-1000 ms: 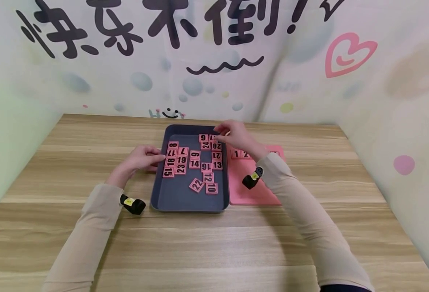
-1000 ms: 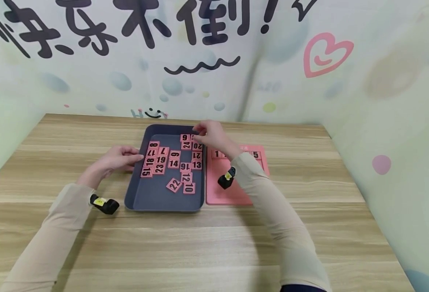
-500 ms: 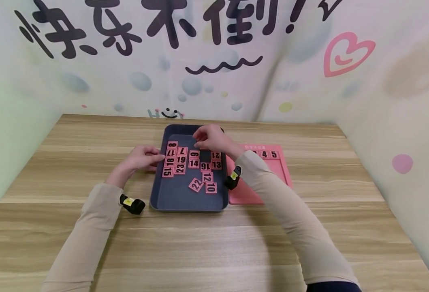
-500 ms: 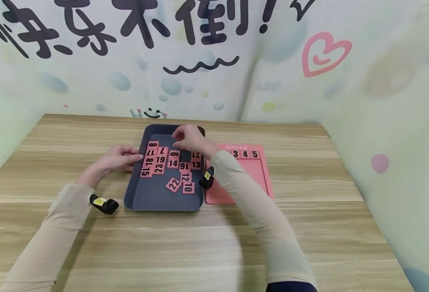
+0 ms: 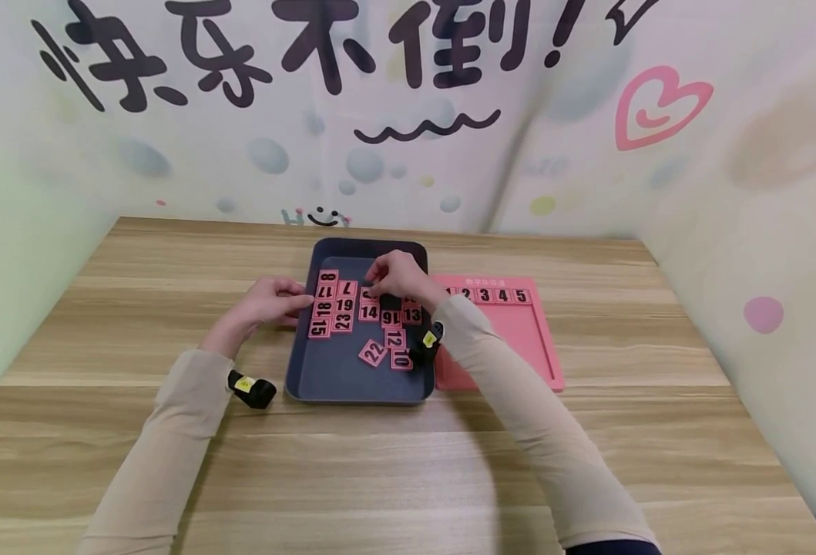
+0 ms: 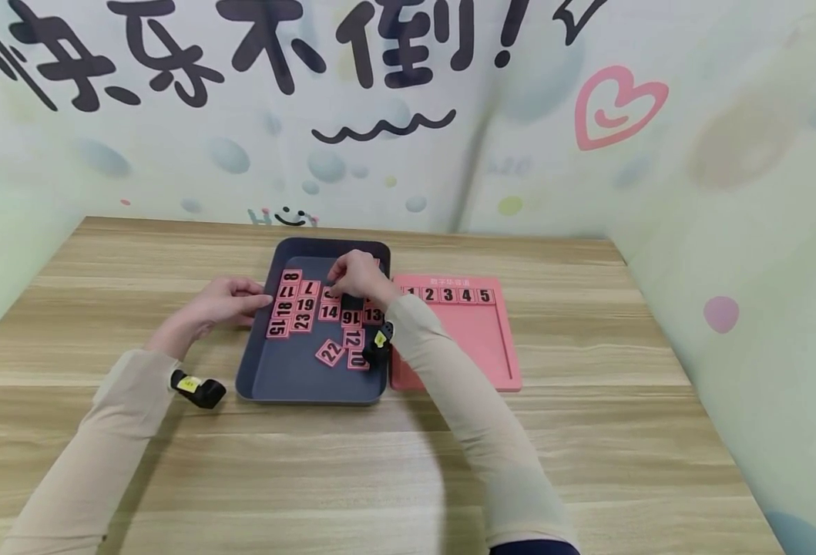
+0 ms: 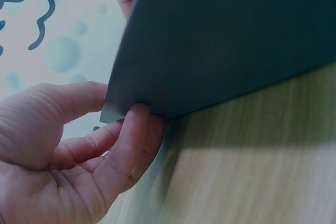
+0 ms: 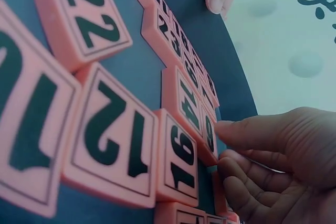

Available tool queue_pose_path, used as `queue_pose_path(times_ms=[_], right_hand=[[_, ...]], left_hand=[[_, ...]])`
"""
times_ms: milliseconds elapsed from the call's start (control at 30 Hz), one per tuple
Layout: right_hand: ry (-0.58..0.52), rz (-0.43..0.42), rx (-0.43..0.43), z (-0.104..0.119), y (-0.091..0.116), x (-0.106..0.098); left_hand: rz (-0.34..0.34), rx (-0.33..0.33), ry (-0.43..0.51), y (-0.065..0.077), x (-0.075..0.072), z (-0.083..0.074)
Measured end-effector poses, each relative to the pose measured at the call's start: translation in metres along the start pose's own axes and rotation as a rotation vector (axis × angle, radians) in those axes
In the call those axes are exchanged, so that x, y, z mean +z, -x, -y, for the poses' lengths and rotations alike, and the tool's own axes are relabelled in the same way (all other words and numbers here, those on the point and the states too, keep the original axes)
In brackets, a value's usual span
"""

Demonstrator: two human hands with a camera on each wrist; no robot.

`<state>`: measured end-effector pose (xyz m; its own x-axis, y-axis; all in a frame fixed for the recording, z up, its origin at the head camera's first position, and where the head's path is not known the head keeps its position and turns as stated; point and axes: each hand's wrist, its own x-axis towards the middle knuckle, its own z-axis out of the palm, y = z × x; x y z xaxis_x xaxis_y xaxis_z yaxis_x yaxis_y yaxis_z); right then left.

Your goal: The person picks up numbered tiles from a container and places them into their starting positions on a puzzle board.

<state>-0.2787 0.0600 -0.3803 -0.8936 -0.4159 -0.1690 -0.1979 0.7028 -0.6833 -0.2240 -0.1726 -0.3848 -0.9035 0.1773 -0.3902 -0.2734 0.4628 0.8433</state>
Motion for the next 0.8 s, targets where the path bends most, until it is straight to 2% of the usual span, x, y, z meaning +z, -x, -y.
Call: queue_pose_path(times_ms=[300,533,800], right_hand=[[0.083,0.054,-0.032,0.0014,0.0008,-0.0018],[0.232,0.111,-0.076,0.0035,0.0001,-0.0035],[0.253,0.116,-0.090,0.0032,0.0004,-0.0017]], left_hand=[[0.003,0.008,-0.001,0.0007,-0.0003,-0.0013],[0.012,0.032,0.044,0.0005,0.0005,-0.0002],[0.017,0.033,0.055,-0.0007,0.0010,0.0022]])
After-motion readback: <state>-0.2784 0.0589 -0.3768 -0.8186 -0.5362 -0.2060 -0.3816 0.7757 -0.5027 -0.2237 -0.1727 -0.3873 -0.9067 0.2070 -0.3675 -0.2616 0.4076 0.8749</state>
